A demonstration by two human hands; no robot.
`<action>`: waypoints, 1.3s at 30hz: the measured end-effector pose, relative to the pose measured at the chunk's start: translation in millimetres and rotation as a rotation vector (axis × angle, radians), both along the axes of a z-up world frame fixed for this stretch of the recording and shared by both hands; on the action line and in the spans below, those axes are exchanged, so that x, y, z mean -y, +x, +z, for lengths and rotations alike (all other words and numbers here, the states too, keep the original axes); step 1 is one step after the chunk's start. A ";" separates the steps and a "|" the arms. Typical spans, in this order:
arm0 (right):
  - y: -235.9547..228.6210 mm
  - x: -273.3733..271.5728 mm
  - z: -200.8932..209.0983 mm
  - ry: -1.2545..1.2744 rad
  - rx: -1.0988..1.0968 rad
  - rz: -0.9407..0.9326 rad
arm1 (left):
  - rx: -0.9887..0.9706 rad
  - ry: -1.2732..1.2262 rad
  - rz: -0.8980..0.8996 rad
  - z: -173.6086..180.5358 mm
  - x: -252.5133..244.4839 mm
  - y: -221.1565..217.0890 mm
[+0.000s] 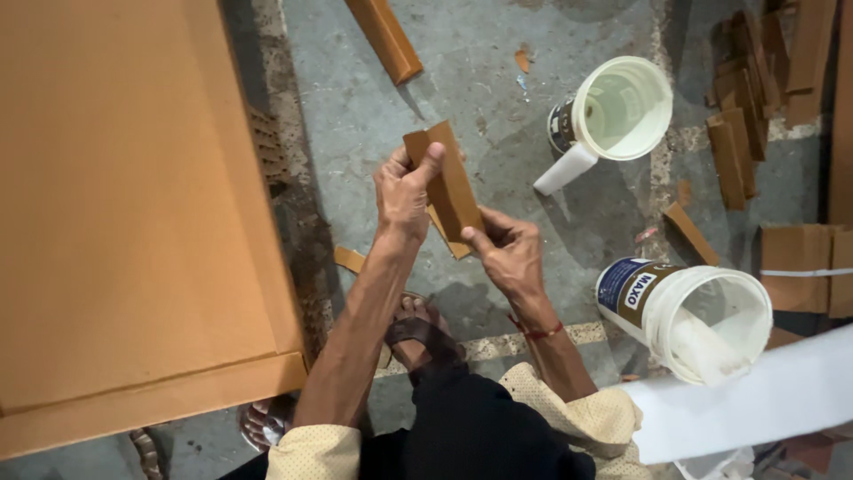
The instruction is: The person applies white adhesive from a tube onto small wooden strips and attaches them to the edges of a large orange board. The person handles the strips one by one, applying glue and pressing them into place along the board's perimeter.
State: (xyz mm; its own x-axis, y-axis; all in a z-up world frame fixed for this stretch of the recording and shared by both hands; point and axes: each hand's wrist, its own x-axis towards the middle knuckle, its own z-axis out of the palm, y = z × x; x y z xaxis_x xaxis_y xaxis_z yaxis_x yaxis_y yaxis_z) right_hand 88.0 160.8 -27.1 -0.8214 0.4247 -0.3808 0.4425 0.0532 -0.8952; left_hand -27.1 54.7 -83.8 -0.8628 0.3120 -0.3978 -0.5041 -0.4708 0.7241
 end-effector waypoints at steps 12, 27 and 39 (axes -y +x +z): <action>-11.1 2.7 -3.4 -0.149 -0.176 -0.206 | -0.025 0.061 -0.025 2.6 -10.7 31.1; -28.7 3.2 5.8 -0.362 -0.265 -0.149 | -0.391 -0.492 0.092 4.6 -15.4 36.9; -56.4 -5.0 -27.6 -0.217 -0.316 -0.388 | -0.346 -0.191 -0.161 12.7 -7.0 44.3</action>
